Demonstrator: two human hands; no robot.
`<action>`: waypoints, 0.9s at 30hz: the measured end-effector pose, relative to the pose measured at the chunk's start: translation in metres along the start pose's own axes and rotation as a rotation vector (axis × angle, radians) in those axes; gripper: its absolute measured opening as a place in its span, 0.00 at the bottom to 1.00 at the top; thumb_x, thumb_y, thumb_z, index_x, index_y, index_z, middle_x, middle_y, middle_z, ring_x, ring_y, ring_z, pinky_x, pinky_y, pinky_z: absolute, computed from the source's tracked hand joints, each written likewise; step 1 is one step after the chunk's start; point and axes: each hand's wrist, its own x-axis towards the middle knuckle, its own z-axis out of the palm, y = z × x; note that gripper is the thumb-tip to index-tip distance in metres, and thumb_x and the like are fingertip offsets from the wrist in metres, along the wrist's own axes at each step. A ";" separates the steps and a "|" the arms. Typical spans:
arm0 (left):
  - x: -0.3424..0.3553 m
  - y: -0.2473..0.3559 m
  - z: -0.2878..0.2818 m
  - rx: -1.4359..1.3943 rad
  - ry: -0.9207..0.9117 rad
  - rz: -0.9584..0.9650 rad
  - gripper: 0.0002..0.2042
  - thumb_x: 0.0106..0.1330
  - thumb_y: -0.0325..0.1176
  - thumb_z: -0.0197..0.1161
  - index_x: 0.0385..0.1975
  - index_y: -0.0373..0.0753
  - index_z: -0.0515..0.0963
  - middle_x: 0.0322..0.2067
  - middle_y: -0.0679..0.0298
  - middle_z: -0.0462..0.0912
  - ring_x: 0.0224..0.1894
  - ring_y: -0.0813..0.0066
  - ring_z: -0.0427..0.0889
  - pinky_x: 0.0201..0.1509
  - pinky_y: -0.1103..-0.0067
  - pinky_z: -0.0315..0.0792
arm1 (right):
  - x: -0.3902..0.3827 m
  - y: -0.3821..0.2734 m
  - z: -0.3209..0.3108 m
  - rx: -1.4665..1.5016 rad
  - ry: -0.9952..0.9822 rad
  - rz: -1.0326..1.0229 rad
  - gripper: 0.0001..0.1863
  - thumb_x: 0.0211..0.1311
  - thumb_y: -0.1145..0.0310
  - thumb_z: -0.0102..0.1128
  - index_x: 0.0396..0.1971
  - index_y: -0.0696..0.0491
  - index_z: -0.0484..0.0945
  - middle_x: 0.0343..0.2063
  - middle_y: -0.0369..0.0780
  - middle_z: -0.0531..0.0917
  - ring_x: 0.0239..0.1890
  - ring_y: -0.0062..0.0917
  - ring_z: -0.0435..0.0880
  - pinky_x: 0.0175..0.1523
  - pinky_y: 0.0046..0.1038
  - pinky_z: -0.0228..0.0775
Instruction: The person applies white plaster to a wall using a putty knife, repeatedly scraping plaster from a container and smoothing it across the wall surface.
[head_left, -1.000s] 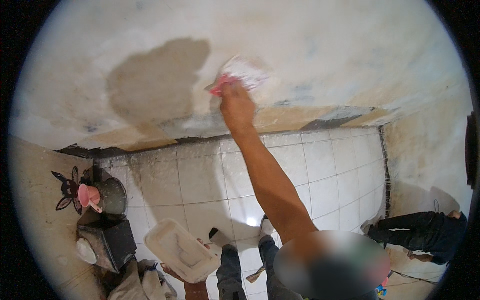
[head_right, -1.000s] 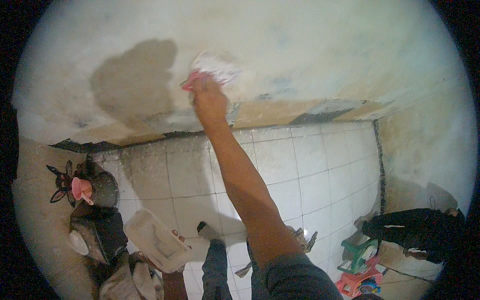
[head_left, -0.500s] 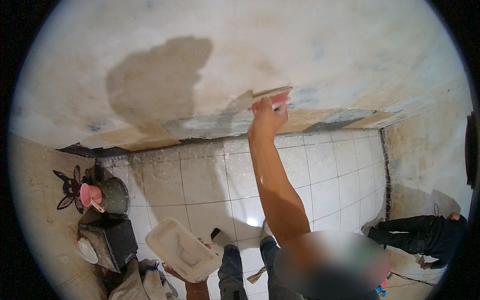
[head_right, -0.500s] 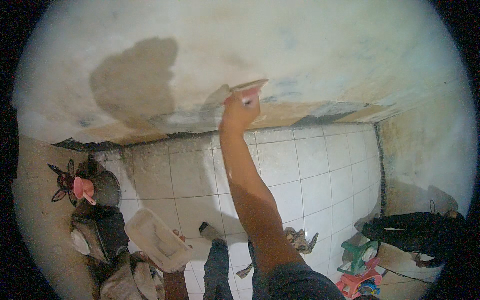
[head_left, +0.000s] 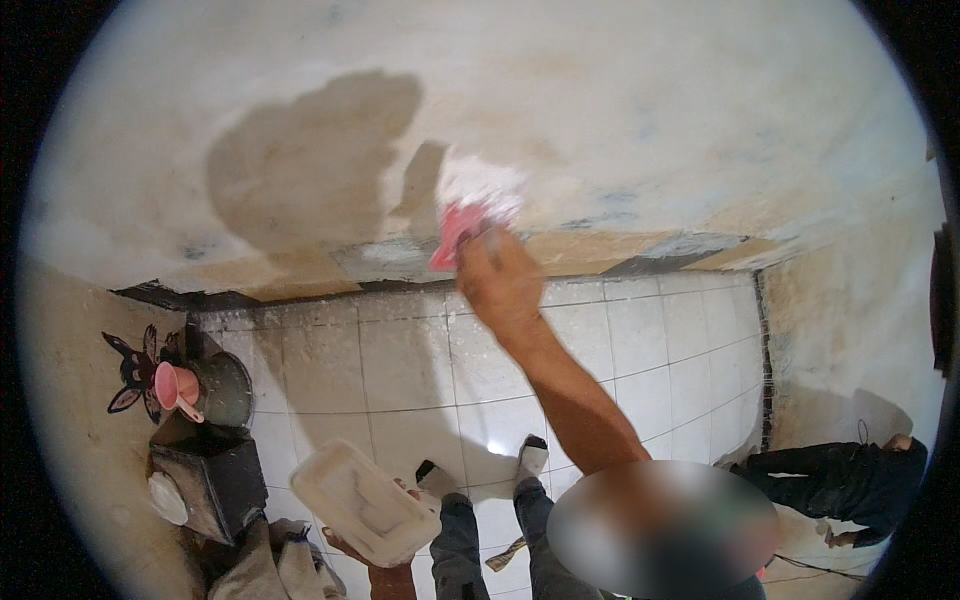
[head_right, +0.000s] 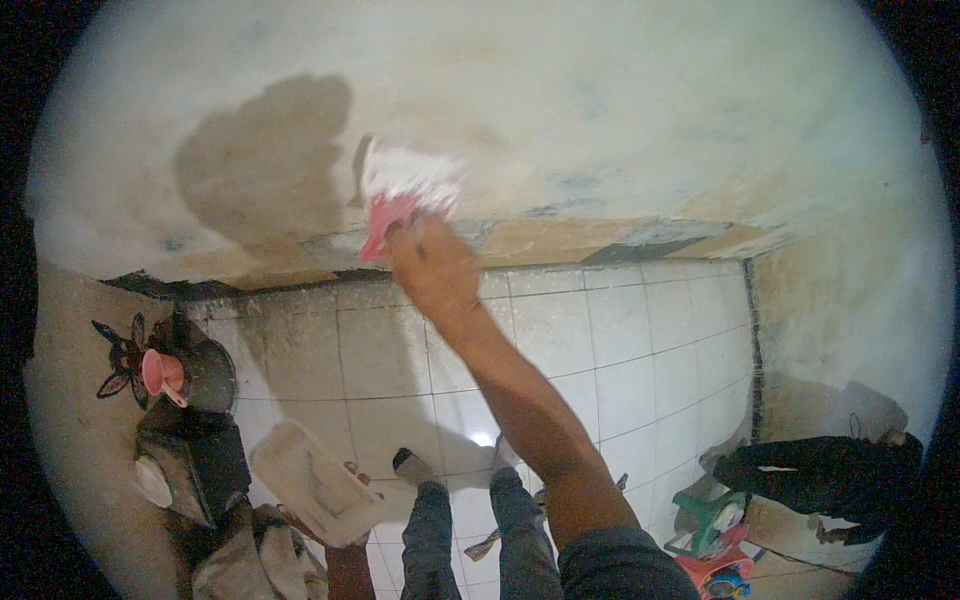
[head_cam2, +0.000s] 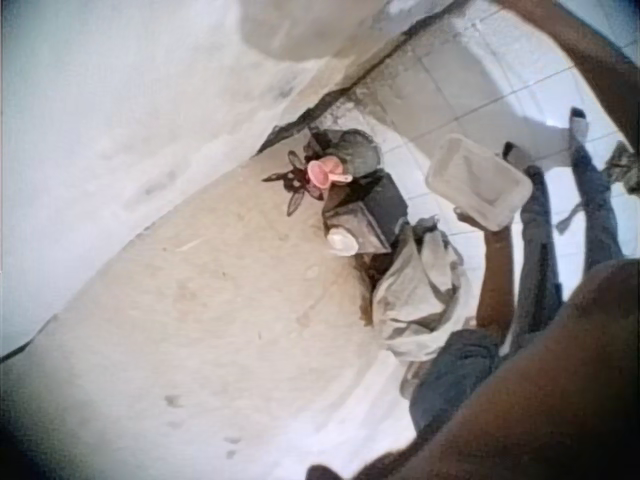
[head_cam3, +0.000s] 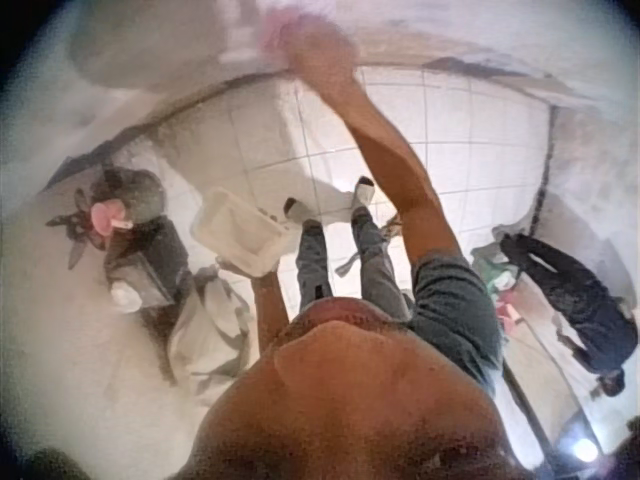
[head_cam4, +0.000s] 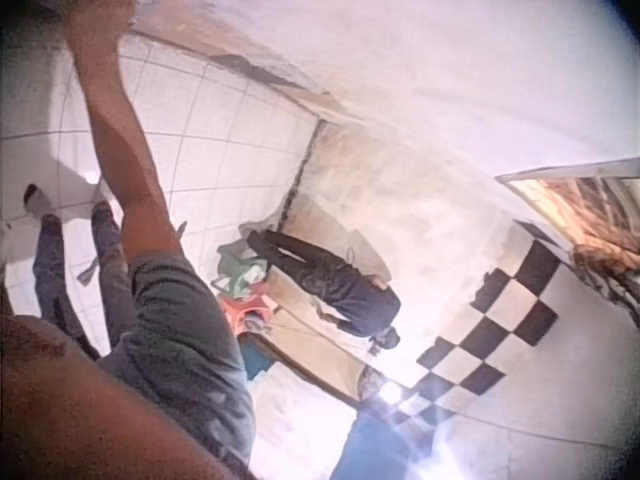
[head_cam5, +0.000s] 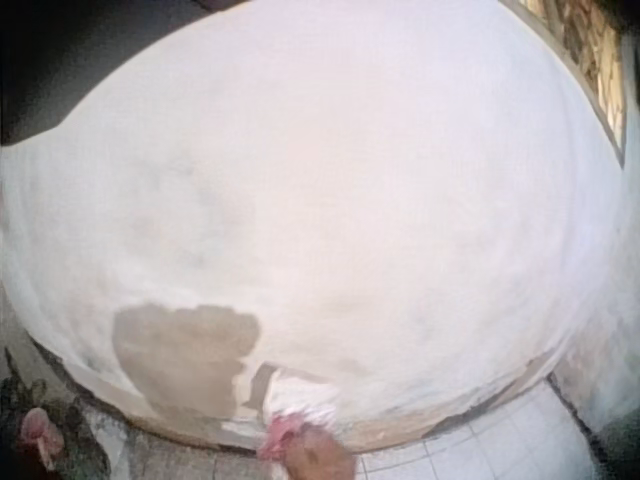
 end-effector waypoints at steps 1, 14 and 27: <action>-0.001 0.003 -0.006 0.007 -0.002 -0.056 0.51 0.41 0.72 0.62 0.64 0.48 0.59 0.48 0.49 0.74 0.47 0.46 0.74 0.48 0.51 0.70 | 0.020 0.009 -0.013 -0.045 0.080 -0.028 0.07 0.46 0.71 0.60 0.26 0.48 0.73 0.23 0.38 0.71 0.23 0.31 0.74 0.23 0.31 0.68; 0.000 -0.005 -0.013 -0.033 -0.053 -0.055 0.50 0.48 0.74 0.55 0.65 0.42 0.57 0.52 0.41 0.70 0.46 0.38 0.74 0.47 0.44 0.71 | -0.154 0.111 0.015 -0.213 -0.528 -0.245 0.24 0.56 0.65 0.58 0.53 0.53 0.68 0.41 0.42 0.77 0.31 0.34 0.81 0.33 0.34 0.78; -0.100 0.009 0.155 -0.078 -0.148 -0.136 0.38 0.57 0.66 0.50 0.64 0.47 0.60 0.57 0.60 0.68 0.58 0.55 0.70 0.53 0.56 0.74 | -0.179 0.043 -0.394 0.307 -0.527 0.576 0.12 0.46 0.69 0.68 0.26 0.50 0.70 0.25 0.40 0.74 0.28 0.38 0.79 0.28 0.38 0.75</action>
